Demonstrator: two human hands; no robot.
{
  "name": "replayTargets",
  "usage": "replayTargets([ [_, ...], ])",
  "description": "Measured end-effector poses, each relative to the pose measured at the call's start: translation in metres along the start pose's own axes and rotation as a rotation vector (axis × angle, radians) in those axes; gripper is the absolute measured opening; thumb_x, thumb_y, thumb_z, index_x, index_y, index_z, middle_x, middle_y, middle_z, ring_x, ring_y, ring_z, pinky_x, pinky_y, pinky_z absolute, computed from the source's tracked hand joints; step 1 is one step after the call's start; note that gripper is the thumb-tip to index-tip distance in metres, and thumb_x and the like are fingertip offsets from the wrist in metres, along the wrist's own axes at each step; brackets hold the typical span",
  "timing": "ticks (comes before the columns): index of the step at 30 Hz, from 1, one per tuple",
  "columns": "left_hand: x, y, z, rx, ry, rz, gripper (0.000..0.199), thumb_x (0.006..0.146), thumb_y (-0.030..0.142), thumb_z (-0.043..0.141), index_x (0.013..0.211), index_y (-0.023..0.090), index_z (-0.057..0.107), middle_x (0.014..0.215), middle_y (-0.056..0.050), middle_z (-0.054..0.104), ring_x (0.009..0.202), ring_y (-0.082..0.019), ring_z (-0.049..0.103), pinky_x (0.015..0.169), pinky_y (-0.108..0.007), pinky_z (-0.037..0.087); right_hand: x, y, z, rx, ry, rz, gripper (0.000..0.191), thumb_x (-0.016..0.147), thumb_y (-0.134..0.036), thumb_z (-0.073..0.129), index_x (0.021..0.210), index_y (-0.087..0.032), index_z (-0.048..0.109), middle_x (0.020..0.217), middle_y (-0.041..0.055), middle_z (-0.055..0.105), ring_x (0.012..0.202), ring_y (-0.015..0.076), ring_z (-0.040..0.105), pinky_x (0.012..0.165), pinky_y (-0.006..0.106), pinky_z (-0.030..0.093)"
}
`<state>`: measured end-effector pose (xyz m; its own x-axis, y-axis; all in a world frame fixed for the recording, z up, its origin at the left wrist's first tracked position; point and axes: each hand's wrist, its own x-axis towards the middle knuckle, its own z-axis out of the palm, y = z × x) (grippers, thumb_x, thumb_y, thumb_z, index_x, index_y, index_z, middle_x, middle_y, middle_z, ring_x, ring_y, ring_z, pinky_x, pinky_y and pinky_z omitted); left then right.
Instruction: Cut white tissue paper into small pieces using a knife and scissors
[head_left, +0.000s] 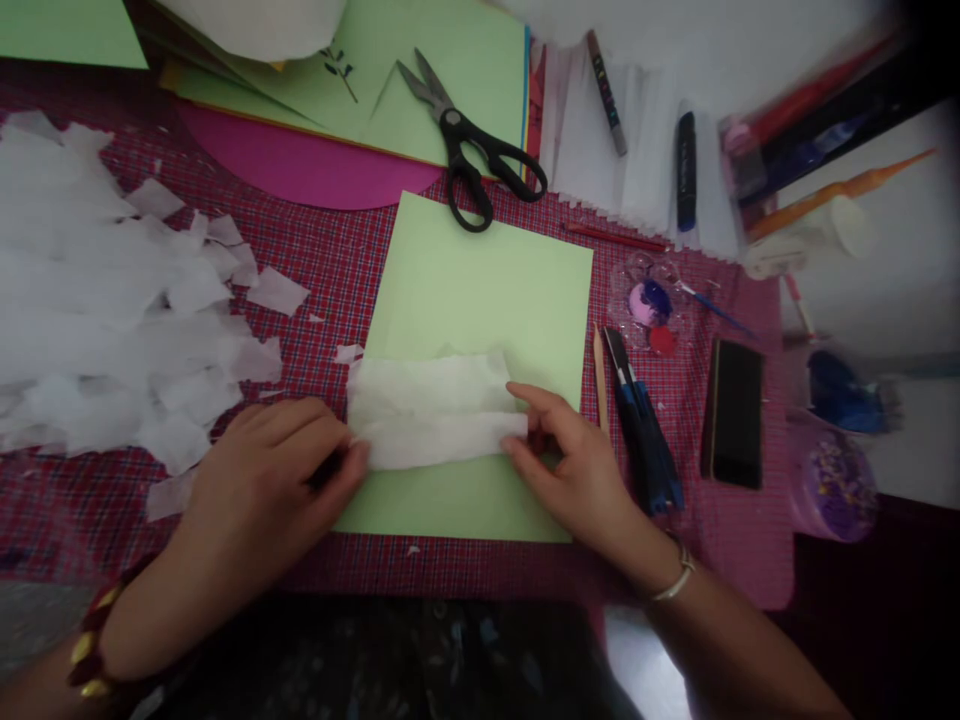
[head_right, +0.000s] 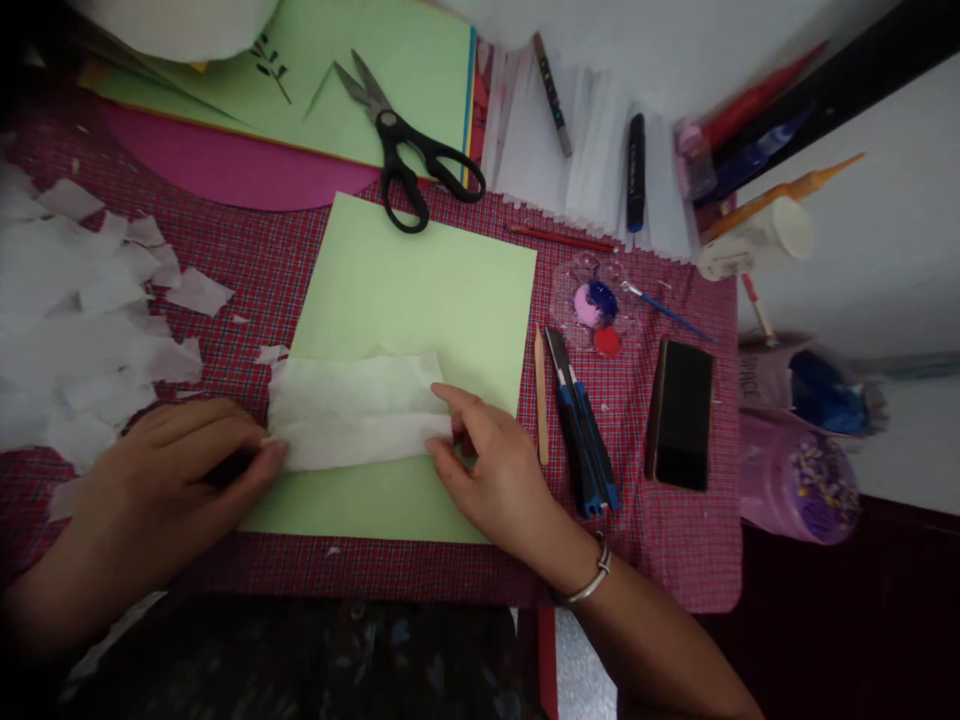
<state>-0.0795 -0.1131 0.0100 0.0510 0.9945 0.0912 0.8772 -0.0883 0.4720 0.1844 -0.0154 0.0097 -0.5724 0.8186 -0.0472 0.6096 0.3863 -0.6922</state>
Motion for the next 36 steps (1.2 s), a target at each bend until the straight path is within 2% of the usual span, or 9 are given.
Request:
replayTargets([
  [3,-0.002,-0.002,-0.001,-0.031,0.046,-0.002,0.007,0.091,0.025,0.057,0.085,0.021,0.060,0.079,-0.001,0.063,0.074,-0.017,0.059,0.072,-0.033,0.044,-0.002,0.001,-0.001,0.053,0.000,0.012,0.045,0.087,-0.021,0.059,0.131,-0.023,0.054,0.080,0.0006,0.062,0.069,0.0163,0.058,0.065,0.032,0.049],
  [6,-0.003,-0.001,-0.004,-0.084,0.037,-0.007,0.010,0.089,0.026,0.062,0.096,0.018,0.062,0.087,-0.003,0.065,0.081,-0.017,0.060,0.076,-0.033,0.047,-0.002,0.000,-0.002,0.103,0.010,0.020,0.042,0.086,-0.022,0.061,0.127,-0.024,0.056,0.081,0.0000,0.062,0.069,0.0160,0.059,0.065,0.032,0.049],
  [9,-0.001,0.002,-0.008,-0.199,0.014,0.008,0.004,0.089,0.018,0.061,0.091,0.017,0.065,0.087,-0.003,0.064,0.081,-0.015,0.060,0.074,-0.028,0.049,-0.001,-0.002,-0.006,0.133,0.024,-0.005,0.025,0.086,-0.022,0.063,0.111,-0.023,0.062,0.080,0.0002,0.063,0.069,0.0152,0.059,0.063,0.030,0.048],
  [12,0.001,0.003,-0.013,-0.317,-0.010,0.019,0.011,0.090,0.014,0.058,0.084,0.018,0.066,0.085,-0.002,0.063,0.079,-0.012,0.059,0.067,-0.023,0.048,0.001,-0.005,-0.010,0.194,-0.015,-0.060,0.004,0.089,-0.023,0.062,0.092,-0.023,0.064,0.077,-0.0001,0.063,0.068,0.0144,0.058,0.061,0.030,0.046],
  [15,0.002,0.001,-0.015,-0.365,-0.060,0.043,0.012,0.090,0.014,0.058,0.083,0.019,0.067,0.083,-0.001,0.062,0.076,-0.011,0.058,0.064,-0.021,0.046,0.000,-0.004,-0.015,0.264,-0.082,-0.101,0.010,0.092,-0.021,0.060,0.081,-0.022,0.062,0.074,0.0001,0.062,0.070,0.0145,0.058,0.064,0.030,0.046],
  [18,0.002,-0.001,-0.013,-0.317,-0.095,0.111,0.016,0.090,0.016,0.058,0.077,0.019,0.066,0.075,0.000,0.059,0.072,-0.013,0.055,0.064,-0.025,0.044,-0.002,-0.002,-0.018,0.267,-0.141,-0.103,0.012,0.092,-0.021,0.060,0.080,-0.022,0.061,0.075,0.0003,0.062,0.073,0.0150,0.058,0.066,0.031,0.046],
  [23,0.004,0.003,-0.007,-0.141,-0.150,0.180,0.026,0.091,0.016,0.055,0.066,0.017,0.059,0.068,-0.001,0.056,0.068,-0.014,0.051,0.069,-0.032,0.039,-0.004,-0.002,-0.019,0.140,-0.195,-0.102,0.013,0.094,-0.021,0.058,0.080,-0.021,0.059,0.075,0.0000,0.062,0.075,0.0157,0.057,0.071,0.033,0.043],
  [30,0.006,0.007,-0.006,-0.079,-0.150,0.180,0.031,0.091,0.016,0.051,0.060,0.018,0.051,0.064,-0.001,0.050,0.065,-0.014,0.045,0.066,-0.032,0.036,-0.003,-0.007,-0.011,-0.045,-0.139,-0.094,0.013,0.090,-0.017,0.058,0.077,-0.021,0.057,0.074,0.0004,0.061,0.075,0.0169,0.056,0.070,0.033,0.041],
  [36,0.004,0.004,-0.004,-0.051,-0.146,0.191,0.030,0.092,0.018,0.052,0.063,0.018,0.052,0.067,-0.001,0.051,0.068,-0.015,0.047,0.068,-0.033,0.038,-0.004,-0.004,-0.007,-0.061,-0.097,-0.071,0.007,0.089,-0.018,0.057,0.086,-0.022,0.061,0.076,0.0003,0.063,0.071,0.0161,0.058,0.069,0.033,0.043],
])
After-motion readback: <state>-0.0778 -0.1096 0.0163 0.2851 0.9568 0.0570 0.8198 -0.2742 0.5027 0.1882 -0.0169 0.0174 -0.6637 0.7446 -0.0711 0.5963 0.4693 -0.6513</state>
